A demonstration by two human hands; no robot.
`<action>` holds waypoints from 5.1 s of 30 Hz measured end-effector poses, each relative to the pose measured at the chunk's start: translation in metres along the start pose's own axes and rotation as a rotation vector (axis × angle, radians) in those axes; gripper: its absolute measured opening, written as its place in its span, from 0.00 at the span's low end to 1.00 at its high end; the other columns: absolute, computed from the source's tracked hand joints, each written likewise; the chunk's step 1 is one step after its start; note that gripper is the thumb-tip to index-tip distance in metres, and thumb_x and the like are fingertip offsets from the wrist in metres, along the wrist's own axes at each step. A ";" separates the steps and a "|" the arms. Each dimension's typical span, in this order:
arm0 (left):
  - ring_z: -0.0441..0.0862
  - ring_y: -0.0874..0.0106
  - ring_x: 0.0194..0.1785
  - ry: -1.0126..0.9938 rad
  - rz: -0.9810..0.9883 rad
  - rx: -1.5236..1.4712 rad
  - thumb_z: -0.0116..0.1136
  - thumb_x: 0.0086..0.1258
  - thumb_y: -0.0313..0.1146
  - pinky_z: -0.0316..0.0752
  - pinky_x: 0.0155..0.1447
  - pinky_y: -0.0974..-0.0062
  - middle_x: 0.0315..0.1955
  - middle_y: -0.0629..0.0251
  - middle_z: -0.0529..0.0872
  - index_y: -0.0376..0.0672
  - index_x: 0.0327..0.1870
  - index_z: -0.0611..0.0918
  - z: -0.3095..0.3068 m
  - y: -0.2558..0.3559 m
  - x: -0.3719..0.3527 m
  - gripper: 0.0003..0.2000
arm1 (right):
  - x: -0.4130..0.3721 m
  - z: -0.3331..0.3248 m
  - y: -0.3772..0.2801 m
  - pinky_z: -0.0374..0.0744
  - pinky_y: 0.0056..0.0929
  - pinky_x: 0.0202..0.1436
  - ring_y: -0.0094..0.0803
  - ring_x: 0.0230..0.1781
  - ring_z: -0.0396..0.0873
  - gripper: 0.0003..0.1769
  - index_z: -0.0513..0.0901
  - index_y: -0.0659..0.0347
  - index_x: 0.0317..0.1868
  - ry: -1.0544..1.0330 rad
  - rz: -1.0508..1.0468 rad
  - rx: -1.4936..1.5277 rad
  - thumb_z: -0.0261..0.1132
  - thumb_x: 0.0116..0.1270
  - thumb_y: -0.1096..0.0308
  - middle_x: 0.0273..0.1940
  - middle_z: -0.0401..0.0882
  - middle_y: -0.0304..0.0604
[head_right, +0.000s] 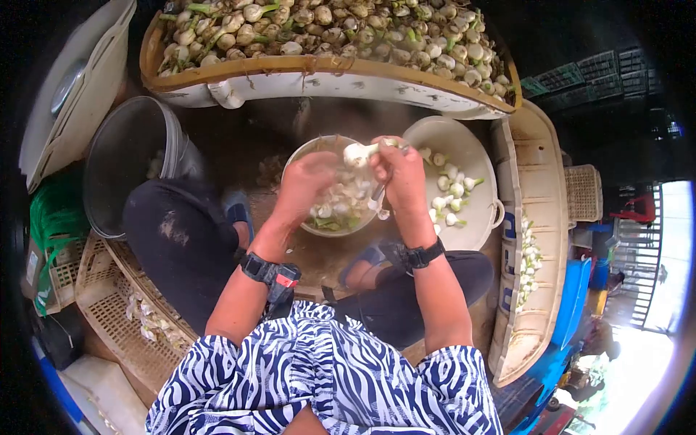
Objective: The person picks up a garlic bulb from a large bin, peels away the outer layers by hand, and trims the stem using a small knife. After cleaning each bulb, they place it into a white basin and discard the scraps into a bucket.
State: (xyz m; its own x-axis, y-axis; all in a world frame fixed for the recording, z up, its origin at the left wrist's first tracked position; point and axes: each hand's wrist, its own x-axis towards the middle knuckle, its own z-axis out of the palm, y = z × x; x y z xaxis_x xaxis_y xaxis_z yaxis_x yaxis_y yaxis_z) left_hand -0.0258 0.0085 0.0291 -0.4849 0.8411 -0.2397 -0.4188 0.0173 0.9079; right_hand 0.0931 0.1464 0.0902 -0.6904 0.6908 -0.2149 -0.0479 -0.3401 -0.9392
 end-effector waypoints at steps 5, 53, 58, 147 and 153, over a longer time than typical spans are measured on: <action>0.73 0.85 0.23 -0.091 -0.001 -0.362 0.58 0.62 0.29 0.65 0.23 0.89 0.34 0.69 0.81 0.37 0.57 0.74 0.018 0.007 -0.006 0.20 | -0.004 0.014 0.009 0.63 0.15 0.20 0.17 0.17 0.67 0.09 0.79 0.63 0.40 0.038 -0.063 -0.040 0.61 0.67 0.66 0.24 0.79 0.38; 0.82 0.68 0.35 0.023 0.038 0.499 0.58 0.61 0.29 0.77 0.40 0.72 0.34 0.52 0.84 0.36 0.52 0.79 -0.002 -0.033 0.046 0.17 | 0.322 0.035 -0.085 0.77 0.43 0.39 0.48 0.37 0.80 0.26 0.79 0.62 0.48 -0.655 -0.403 -2.031 0.70 0.47 0.61 0.34 0.82 0.51; 0.80 0.74 0.39 0.108 0.008 -0.121 0.58 0.63 0.24 0.78 0.40 0.76 0.48 0.55 0.80 0.37 0.62 0.69 0.006 -0.023 0.038 0.25 | 0.203 0.042 -0.138 0.70 0.24 0.23 0.24 0.21 0.73 0.18 0.79 0.63 0.43 -0.386 0.001 -1.328 0.67 0.56 0.60 0.25 0.77 0.36; 0.78 0.80 0.37 -0.068 0.233 -0.282 0.54 0.62 0.23 0.74 0.41 0.85 0.43 0.65 0.80 0.36 0.54 0.75 0.017 -0.022 -0.001 0.17 | -0.011 -0.008 0.018 0.71 0.34 0.27 0.44 0.21 0.72 0.06 0.76 0.68 0.29 -0.246 -0.312 -1.209 0.61 0.49 0.74 0.22 0.72 0.52; 0.79 0.76 0.34 -0.128 -0.086 0.100 0.58 0.63 0.35 0.75 0.37 0.80 0.39 0.65 0.82 0.35 0.54 0.77 0.003 -0.020 0.005 0.20 | -0.016 -0.001 0.016 0.72 0.33 0.28 0.37 0.21 0.72 0.09 0.78 0.67 0.31 -0.212 -0.580 -1.153 0.62 0.52 0.69 0.23 0.72 0.51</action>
State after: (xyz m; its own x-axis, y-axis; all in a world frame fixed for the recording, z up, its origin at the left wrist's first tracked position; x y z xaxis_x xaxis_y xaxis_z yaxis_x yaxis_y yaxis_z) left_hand -0.0182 0.0140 0.0109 -0.3462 0.8960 -0.2781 -0.3734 0.1403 0.9170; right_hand 0.1041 0.1300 0.0783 -0.8830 0.4019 0.2423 0.1942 0.7830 -0.5910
